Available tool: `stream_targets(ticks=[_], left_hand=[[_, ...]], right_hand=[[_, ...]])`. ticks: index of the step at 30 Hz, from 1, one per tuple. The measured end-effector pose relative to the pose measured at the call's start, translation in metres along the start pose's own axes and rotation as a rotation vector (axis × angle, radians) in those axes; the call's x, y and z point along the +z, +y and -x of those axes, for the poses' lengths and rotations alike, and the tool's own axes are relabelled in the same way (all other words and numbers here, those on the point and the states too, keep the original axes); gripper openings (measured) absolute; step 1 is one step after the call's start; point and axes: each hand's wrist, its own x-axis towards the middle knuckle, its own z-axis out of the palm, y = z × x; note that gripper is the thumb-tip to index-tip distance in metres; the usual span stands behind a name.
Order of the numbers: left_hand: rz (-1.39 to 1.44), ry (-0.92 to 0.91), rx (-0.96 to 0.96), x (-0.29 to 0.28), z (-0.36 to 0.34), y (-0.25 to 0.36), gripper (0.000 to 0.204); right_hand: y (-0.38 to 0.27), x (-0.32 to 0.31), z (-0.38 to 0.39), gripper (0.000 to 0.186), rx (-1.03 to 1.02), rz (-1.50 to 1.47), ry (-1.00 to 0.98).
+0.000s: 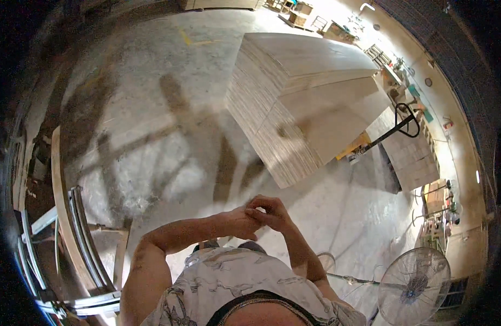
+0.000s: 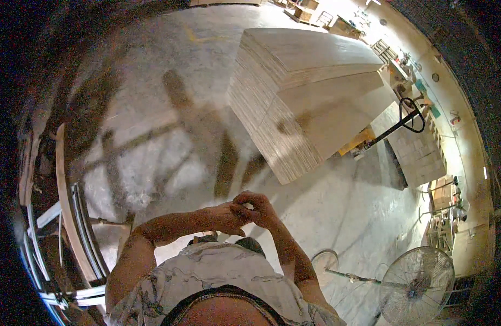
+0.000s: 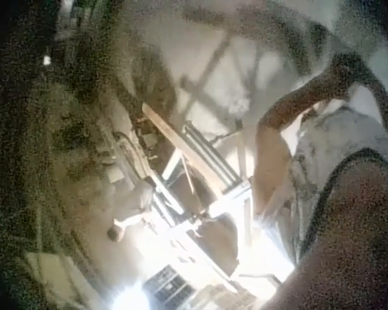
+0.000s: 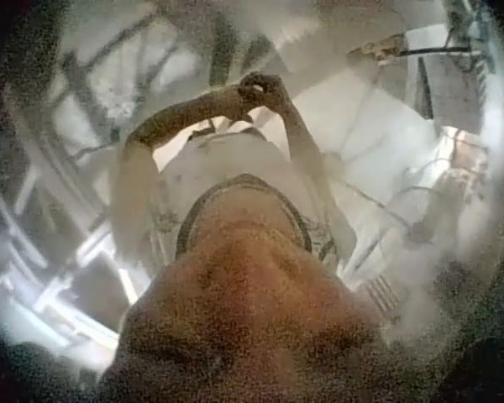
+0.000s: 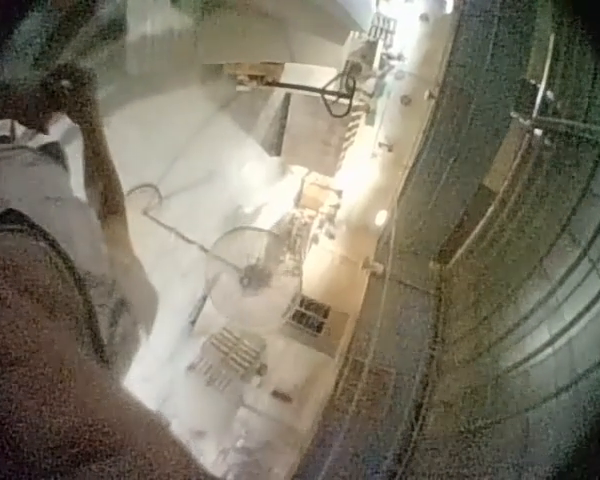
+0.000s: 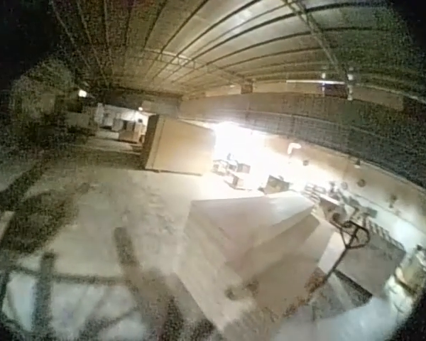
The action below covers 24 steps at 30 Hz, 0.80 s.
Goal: The person lifts cut wooden boards from a table saw and stacks them onto a pallet by hand. Then, the person works with a coworker to load another wooden board onto the sliding table saw and positions wooden blocks near the machine.
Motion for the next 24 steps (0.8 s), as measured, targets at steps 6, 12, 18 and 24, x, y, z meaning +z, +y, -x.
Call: stream_targets(ticks=[6, 12, 18, 24], left_hand=[[0.123, -0.057, -0.042, -0.021, -0.014, -0.044, 0.065], [0.139, 0.028, -0.28, -0.039, -0.044, -0.133, 0.055], [0.145, 0.024, -0.832, -0.023, 0.001, -0.228, 0.055], [0.48, 0.148, -1.2, 0.138, 0.082, -0.319, 0.081]], right_hand=[[0.022, -0.026, -0.043, 0.014, 0.12, -0.057, 0.01], [0.059, -0.1, -0.132, 0.017, 0.089, -0.004, -0.072], [0.072, -0.156, -0.199, 0.016, 0.089, 0.19, -0.152], [0.085, -0.236, -0.252, 0.014, -0.062, 0.397, -0.175]])
